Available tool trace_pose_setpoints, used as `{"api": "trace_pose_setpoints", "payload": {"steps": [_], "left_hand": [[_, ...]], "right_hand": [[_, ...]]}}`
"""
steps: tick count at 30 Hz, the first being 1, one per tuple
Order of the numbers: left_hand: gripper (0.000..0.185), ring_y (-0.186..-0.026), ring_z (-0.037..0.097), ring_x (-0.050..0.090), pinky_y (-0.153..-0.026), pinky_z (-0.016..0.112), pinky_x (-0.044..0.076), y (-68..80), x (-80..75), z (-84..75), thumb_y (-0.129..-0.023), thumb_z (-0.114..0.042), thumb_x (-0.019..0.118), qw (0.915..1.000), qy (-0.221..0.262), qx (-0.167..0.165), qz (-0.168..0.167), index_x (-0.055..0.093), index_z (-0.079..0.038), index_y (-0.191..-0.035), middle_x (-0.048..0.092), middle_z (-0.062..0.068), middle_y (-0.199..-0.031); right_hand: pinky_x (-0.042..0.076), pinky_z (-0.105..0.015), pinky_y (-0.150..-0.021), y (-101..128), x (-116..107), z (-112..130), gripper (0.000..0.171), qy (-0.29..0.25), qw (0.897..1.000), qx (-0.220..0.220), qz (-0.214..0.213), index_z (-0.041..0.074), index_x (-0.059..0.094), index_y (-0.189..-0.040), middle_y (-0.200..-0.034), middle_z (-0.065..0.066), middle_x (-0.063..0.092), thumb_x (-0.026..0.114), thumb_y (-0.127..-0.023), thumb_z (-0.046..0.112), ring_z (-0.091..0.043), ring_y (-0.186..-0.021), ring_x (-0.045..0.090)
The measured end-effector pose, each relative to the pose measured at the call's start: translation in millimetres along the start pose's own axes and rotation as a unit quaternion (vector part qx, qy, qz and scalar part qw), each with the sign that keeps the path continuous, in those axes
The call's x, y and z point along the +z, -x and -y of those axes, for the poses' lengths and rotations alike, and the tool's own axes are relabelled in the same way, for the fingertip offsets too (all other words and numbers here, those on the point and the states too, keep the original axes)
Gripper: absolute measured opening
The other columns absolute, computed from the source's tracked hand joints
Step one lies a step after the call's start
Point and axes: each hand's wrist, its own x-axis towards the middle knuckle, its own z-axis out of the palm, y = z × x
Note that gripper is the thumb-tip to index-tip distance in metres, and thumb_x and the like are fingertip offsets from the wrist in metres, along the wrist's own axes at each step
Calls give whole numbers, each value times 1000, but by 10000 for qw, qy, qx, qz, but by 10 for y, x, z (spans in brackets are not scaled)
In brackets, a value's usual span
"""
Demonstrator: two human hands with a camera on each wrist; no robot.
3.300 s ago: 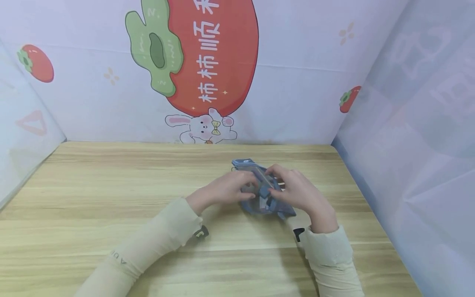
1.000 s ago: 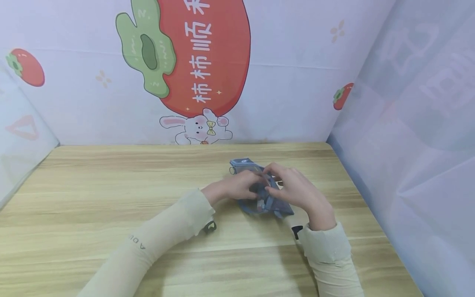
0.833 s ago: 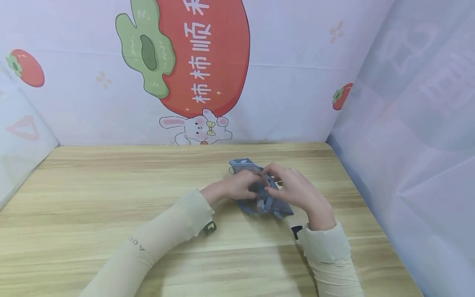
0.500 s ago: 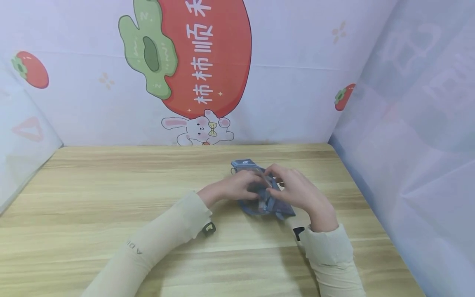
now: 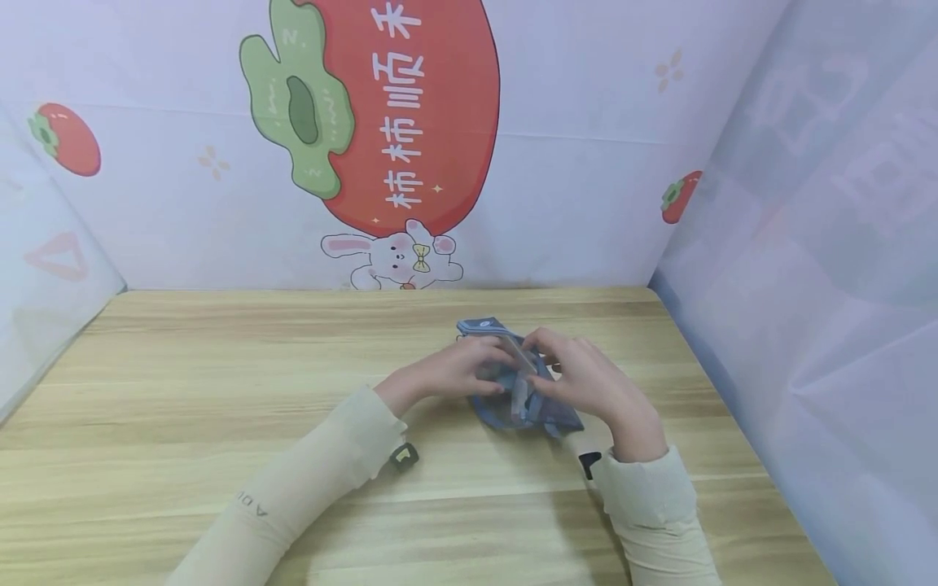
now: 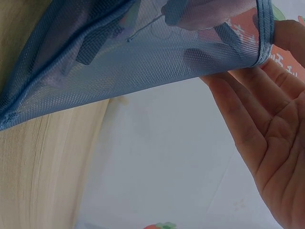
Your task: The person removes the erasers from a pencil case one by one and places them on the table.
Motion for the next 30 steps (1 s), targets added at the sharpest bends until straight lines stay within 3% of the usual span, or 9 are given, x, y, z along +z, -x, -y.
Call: {"api": "trace_pose_setpoints", "payload": {"steps": [9,19,30], "left_hand": [[38,-123,17,55,-110,31,43,81,-53,-61,-92,-19,71,9999,-87,-83,-7,66,-9,-129,58,6,-137],[36,-124,17,55,-110,31,43,223,-103,-118,-92,-19,71,9991,-363,148,-151,67,-8,-126,59,5,-133],[36,-122,19,56,-106,32,47,438,-199,-168,-89,-15,74,9986,-148,131,-481,68,-7,-123,60,6,-133]], "right_hand": [[56,-49,-88,-14,23,-10,34,99,9999,89,-6,11,60,-120,-114,-8,69,73,-89,11,-29,-102,70],[57,-50,-87,-7,3,-17,33,37,10000,-28,26,8,60,-121,-116,-13,68,72,-90,11,-32,-102,70],[57,-50,-85,-10,4,0,34,31,10000,10,77,7,60,-121,-112,-13,70,72,-89,11,-33,-100,71]]}}
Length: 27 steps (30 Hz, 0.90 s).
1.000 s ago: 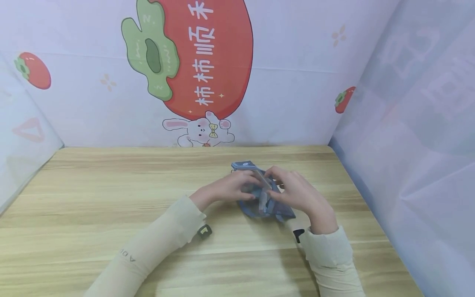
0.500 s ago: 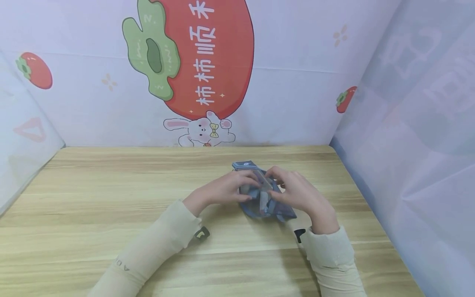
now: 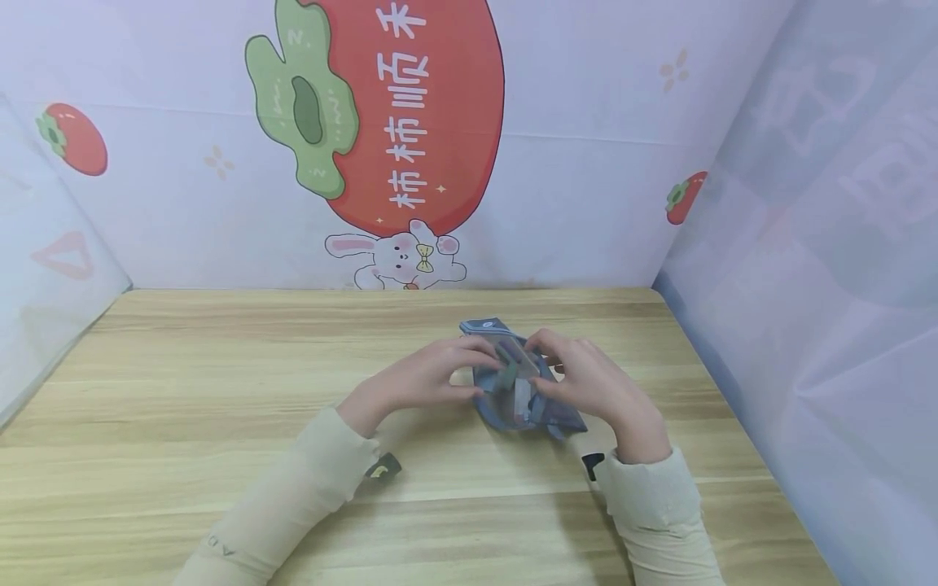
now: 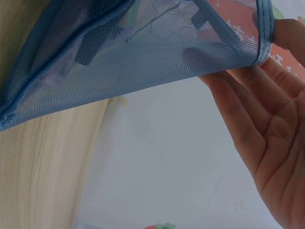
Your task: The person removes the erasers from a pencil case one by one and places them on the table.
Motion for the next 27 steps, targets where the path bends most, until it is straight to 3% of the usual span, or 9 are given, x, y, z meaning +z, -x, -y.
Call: {"api": "trace_pose_setpoints", "payload": {"steps": [16,27], "left_hand": [[36,-119,18,57,-102,31,50,231,-135,-22,-88,-14,75,9995,-42,51,-312,69,-9,-123,60,6,-130],[35,-117,17,59,-100,29,52,415,-228,44,-87,-12,76,9979,-76,204,-612,70,-7,-121,63,6,-127]], "right_hand": [[57,-50,-87,-2,13,-2,35,-8,10000,26,51,6,59,-121,-111,-13,69,72,-90,12,-29,-101,70],[56,-52,-88,-5,17,0,34,40,10000,77,43,8,59,-121,-111,-13,69,72,-89,11,-30,-101,70]]}}
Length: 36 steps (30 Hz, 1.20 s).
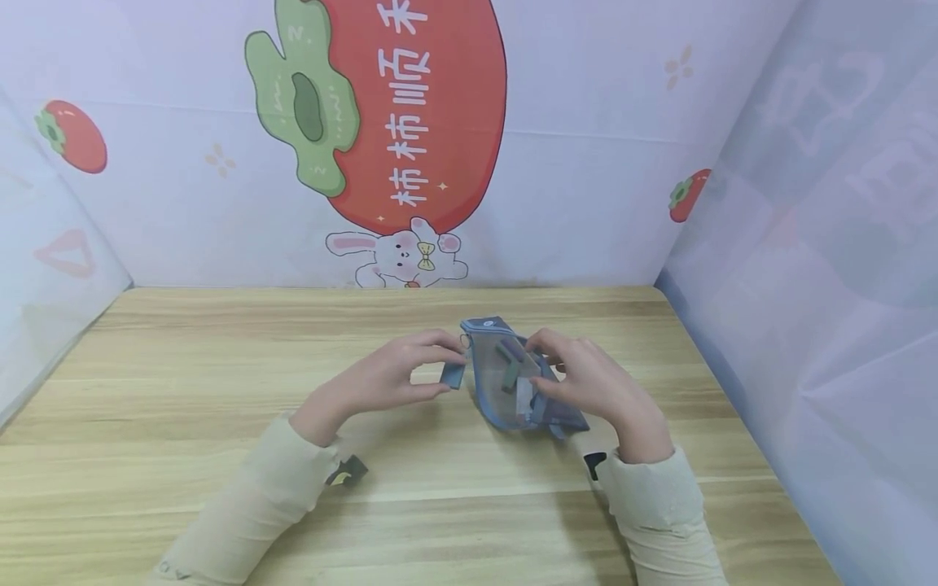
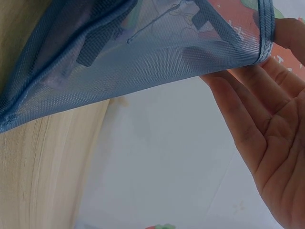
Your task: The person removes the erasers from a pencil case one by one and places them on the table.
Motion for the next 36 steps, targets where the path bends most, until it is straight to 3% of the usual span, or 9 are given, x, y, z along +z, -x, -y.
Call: {"api": "trace_pose_setpoints", "payload": {"steps": [16,36], "left_hand": [[37,-111,16,61,-96,31,54,258,-157,160,-85,-10,78,9994,-26,-277,-182,69,-8,-122,63,3,-123],[39,-108,16,62,-93,30,55,422,-342,293,-84,-9,79,9972,-212,-496,-520,69,-7,-121,63,4,-121]], "right_hand": [[55,-53,-88,-27,14,26,35,47,10000,0,62,7,59,-122,-111,-12,69,72,-89,13,-30,-100,70],[57,-51,-86,-6,-6,22,34,189,9997,-134,-8,7,60,-120,-106,-10,71,73,-89,12,-29,-98,71]]}}
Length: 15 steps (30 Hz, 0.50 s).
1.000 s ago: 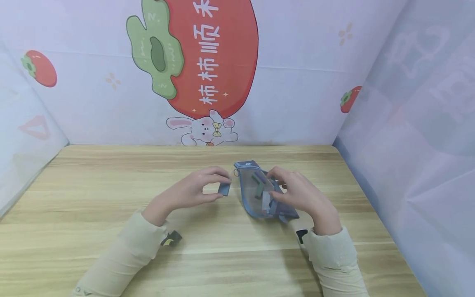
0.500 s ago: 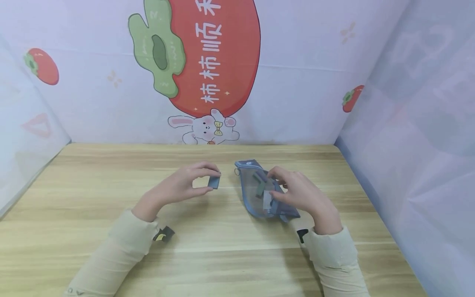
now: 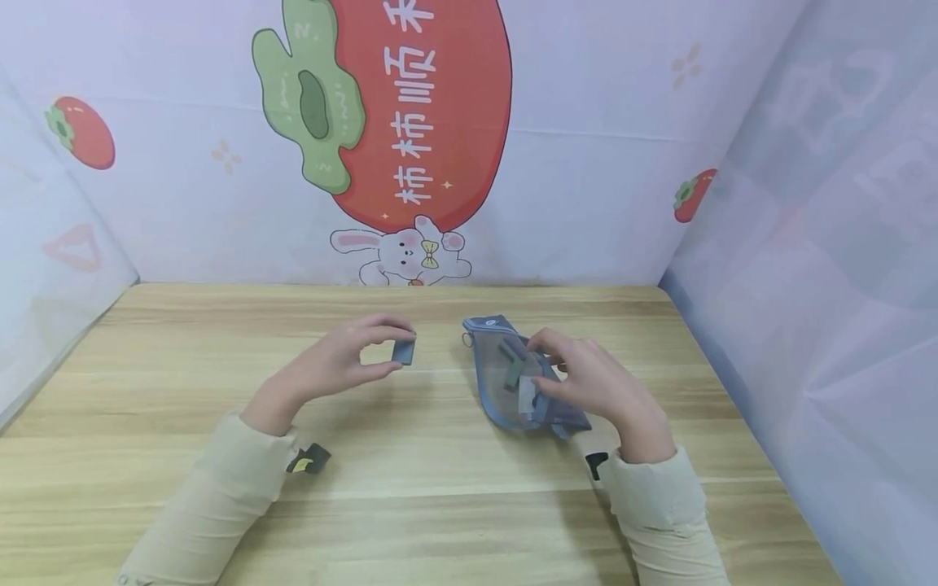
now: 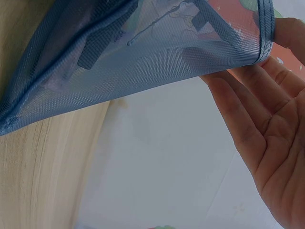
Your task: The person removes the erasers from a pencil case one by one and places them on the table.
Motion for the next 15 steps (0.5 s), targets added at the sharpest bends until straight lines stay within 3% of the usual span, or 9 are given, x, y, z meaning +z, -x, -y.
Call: {"api": "trace_pose_setpoints", "payload": {"steps": [15], "left_hand": [[38,-109,18,63,-92,34,56,150,-162,99,-85,-9,77,9992,77,-375,-122,68,-6,-122,63,4,-125]], "right_hand": [[57,-50,-85,7,10,-28,34,72,10000,-21,-47,7,60,-119,-104,-10,71,73,-88,12,-27,-96,71]]}}
